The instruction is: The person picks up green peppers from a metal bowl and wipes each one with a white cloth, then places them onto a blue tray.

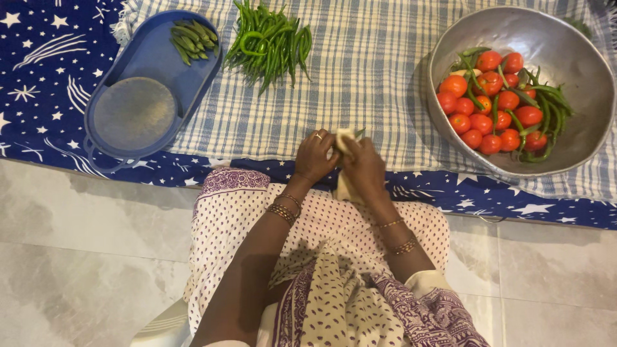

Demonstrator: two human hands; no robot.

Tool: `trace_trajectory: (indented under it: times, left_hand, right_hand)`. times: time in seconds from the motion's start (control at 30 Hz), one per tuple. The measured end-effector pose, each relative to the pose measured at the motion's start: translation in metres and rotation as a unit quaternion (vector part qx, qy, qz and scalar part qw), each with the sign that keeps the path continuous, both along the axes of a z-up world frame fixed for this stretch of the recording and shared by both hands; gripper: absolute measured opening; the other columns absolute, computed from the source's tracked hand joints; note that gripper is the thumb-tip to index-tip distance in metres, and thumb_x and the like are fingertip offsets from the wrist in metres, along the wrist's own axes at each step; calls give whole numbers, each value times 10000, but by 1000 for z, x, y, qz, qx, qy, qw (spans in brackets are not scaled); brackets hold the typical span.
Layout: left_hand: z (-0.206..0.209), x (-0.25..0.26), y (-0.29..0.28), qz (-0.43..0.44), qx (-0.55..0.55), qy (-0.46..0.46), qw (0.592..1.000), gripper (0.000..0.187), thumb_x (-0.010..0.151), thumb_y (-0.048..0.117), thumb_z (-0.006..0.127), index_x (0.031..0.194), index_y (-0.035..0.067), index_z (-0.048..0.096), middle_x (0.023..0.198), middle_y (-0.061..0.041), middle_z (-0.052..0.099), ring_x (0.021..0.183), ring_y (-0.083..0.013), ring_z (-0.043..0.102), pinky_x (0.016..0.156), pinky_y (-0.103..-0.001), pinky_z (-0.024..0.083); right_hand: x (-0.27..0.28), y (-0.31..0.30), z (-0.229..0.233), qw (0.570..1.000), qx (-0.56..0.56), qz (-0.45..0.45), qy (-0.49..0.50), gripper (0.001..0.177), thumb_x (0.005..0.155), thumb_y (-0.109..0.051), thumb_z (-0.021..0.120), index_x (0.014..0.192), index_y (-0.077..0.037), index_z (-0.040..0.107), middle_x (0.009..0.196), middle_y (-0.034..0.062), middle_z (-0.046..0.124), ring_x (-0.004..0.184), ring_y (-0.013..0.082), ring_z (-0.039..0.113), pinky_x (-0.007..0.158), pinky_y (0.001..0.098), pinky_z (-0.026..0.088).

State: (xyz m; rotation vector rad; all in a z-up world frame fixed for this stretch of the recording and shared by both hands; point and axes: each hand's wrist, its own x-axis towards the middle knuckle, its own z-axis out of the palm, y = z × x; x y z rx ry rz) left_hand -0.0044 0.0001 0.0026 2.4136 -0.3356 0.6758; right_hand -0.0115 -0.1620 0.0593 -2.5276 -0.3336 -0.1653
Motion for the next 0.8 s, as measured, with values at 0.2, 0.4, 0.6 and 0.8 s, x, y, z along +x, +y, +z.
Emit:
trace_trajectory:
  times: [0.2,0.4,0.6,0.8]
  left_hand:
    - [-6,4,-3,2,14,29,999,169,936,236,661,1050,113,675,982,-47,643,909,-219,644,792,-393,543]
    - [6,0,-4,3,-12,15,1000,190,943,281,681,1028,112,671,969,-41,641,872,-215,645,761,-388,537]
    - [2,2,-2,1,-10,30,999,168,956,293,680,999,132,669,965,-23,648,873,-200,655,759,-371,543]
    - [0,1,0,2,-5,-3,1000,215,869,285,714,1002,120,680,989,-28,656,932,-221,653,780,-377,545]
  right_hand:
    - [11,-6,9,992,-13,-48,116,470,888,-198,732,1353,-187,665,1023,100,628,729,230,653,653,365,586]
    - [31,-50,0,991,-2,-110,69,439,901,-152,698,1340,-166,696,1033,138,642,806,269,670,751,427,545]
    - [28,-57,2,989,-24,-121,-85,366,918,-136,718,1284,-148,734,1085,155,654,874,313,681,769,429,566]
    - [-4,-2,7,998,64,-11,24,390,880,-122,733,1266,-146,683,1185,132,634,814,282,710,693,351,603]
